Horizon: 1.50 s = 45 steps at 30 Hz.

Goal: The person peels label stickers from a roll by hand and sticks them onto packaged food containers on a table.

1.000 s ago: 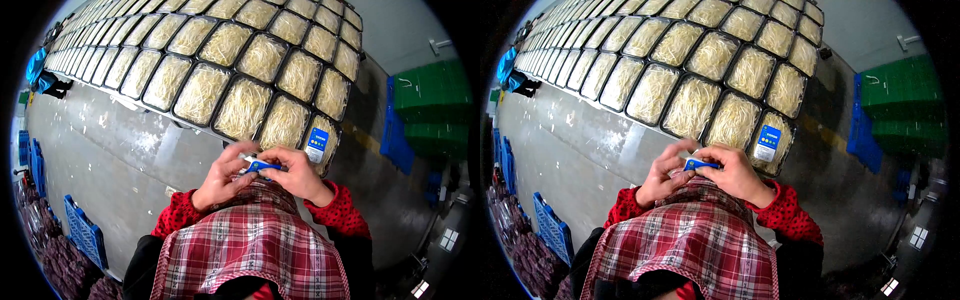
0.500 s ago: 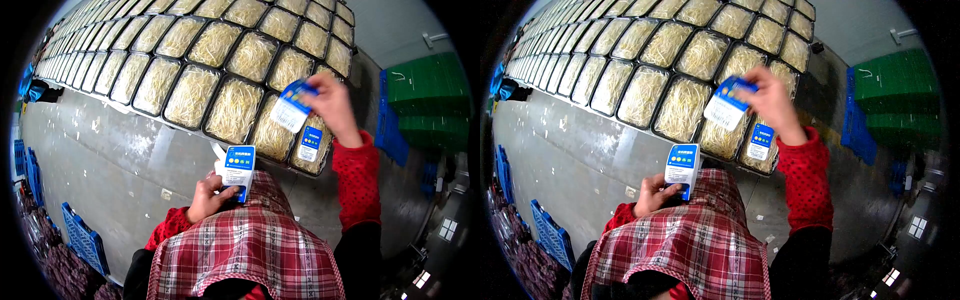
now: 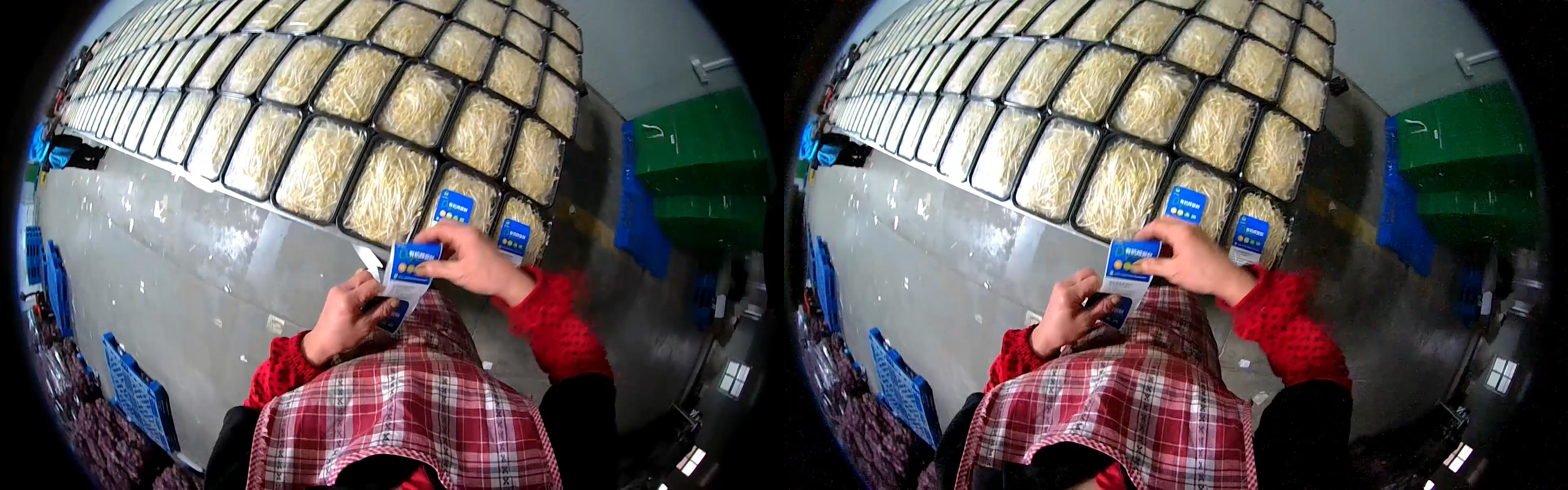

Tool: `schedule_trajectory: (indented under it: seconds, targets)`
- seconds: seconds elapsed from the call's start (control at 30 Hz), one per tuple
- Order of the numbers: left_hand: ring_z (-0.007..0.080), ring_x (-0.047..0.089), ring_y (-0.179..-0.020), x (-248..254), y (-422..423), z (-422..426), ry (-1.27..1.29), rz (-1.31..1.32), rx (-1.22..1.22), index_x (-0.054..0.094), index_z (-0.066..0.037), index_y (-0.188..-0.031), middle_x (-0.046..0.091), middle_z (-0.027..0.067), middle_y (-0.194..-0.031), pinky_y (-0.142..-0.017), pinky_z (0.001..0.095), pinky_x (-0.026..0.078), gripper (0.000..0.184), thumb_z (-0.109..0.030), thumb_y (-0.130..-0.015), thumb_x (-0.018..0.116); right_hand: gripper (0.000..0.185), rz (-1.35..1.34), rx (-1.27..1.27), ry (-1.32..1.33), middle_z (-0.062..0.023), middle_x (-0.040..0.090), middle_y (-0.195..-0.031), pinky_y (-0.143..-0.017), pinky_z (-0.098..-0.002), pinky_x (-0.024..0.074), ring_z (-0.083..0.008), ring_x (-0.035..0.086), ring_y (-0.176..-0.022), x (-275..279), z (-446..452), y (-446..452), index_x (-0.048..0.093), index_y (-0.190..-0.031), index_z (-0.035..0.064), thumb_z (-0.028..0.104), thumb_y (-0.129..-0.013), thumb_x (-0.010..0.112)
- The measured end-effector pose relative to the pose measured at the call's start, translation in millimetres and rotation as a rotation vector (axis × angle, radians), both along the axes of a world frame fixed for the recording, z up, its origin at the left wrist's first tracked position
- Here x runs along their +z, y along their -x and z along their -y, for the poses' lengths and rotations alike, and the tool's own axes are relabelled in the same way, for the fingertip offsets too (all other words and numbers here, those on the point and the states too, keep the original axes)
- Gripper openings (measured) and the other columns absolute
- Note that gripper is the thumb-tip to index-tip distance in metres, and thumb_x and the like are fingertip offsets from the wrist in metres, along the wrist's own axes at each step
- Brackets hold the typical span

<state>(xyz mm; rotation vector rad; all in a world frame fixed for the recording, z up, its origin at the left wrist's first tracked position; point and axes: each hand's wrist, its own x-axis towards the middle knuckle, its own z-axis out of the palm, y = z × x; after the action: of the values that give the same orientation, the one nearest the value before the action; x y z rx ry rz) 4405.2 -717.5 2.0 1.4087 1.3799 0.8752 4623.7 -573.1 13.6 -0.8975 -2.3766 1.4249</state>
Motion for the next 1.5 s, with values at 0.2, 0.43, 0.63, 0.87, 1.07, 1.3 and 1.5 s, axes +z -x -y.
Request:
schedule_trajectory:
  seconds: [0.2,0.43,0.63,0.87,1.07,1.3,1.5]
  targets:
    - [0.0422,0.05,-0.122,6.2,9.2,-35.5,-0.486,-0.245,0.003,0.071,-0.003,-0.087,0.052,0.0215,-0.135,-0.097,0.0468,0.044,0.021,-0.011,-0.071,0.082,0.019,-0.156,-0.192,0.335,-0.0038,0.068,-0.085,-0.076,-0.03,0.0526,-0.011,0.063,-0.081,14.4,20.8,15.8,0.066,-0.095,0.0017,0.007,-0.081,0.078]
    - [0.0055,0.06,-0.075,4.0,-24.8,-62.6,0.311,0.427,0.185,0.073,0.005,-0.101,0.072,0.0032,-0.085,-0.066,0.0257,0.053,0.021,-0.013,-0.091,0.074,0.01,-0.267,-0.371,0.022,-0.0022,0.067,-0.08,-0.064,-0.0269,0.0505,-0.0093,0.061,-0.072,33.0,-35.3,6.9,0.065,-0.089,0.0028,0.004,-0.084,0.074]
    - [0.0052,0.061,-0.084,-15.4,-35.3,-83.4,0.386,0.557,0.189,0.067,0.006,-0.113,0.072,0.0042,-0.098,-0.071,0.0229,0.052,0.021,-0.008,-0.098,0.064,0.024,-0.14,-0.525,0.198,-0.0029,0.064,-0.08,-0.067,-0.0274,0.0504,-0.0105,0.059,-0.074,10.8,-218.4,-42.5,0.059,-0.093,0.002,0.004,-0.08,0.079]
    - [0.0167,0.053,-0.067,-12.1,-28.9,-125.6,-0.069,0.15,0.146,0.066,0.002,-0.102,0.056,0.0079,-0.079,-0.062,0.0306,0.045,0.012,-0.006,-0.094,0.067,0.047,0.251,-0.515,-0.186,-0.0159,0.066,-0.099,-0.081,-0.038,0.0524,-0.0352,0.067,-0.092,-68.4,-228.5,-30.1,0.06,-0.103,-0.0008,0.013,-0.067,0.085]
    - [0.0283,0.059,-0.072,-1.0,-23.1,-143.9,-0.084,-0.005,-0.008,0.065,0.002,-0.102,0.057,0.0137,-0.088,-0.064,0.0336,0.047,0.014,-0.006,-0.091,0.068,0.053,-0.007,-0.162,0.312,-0.0129,0.069,-0.101,-0.081,-0.0358,0.0533,-0.0205,0.066,-0.088,-24.7,-160.1,-26.9,0.064,-0.118,0.0007,0.033,-0.08,0.083]
    - [0.0179,0.062,-0.087,-4.6,-45.9,-143.4,0.0,0.185,-0.028,0.069,0.003,-0.102,0.066,0.0114,-0.103,-0.077,0.0319,0.051,0.015,-0.005,-0.089,0.072,0.022,-0.142,-0.293,0.303,-0.0119,0.071,-0.084,-0.066,-0.0287,0.0532,-0.0123,0.068,-0.074,2.7,-79.0,-35.2,0.068,-0.105,-0.0004,0.009,-0.086,0.075]
    - [0.0054,0.057,-0.075,-20.3,-86.8,-131.5,0.508,0.49,0.043,0.071,0.005,-0.107,0.07,0.0032,-0.087,-0.063,0.0235,0.05,0.027,-0.014,-0.089,0.076,0.015,-0.245,-0.483,-0.061,-0.0095,0.07,-0.08,-0.061,-0.0312,0.055,-0.0201,0.071,-0.072,7.4,-79.2,-65.5,0.069,-0.098,0.0019,0.007,-0.085,0.073]
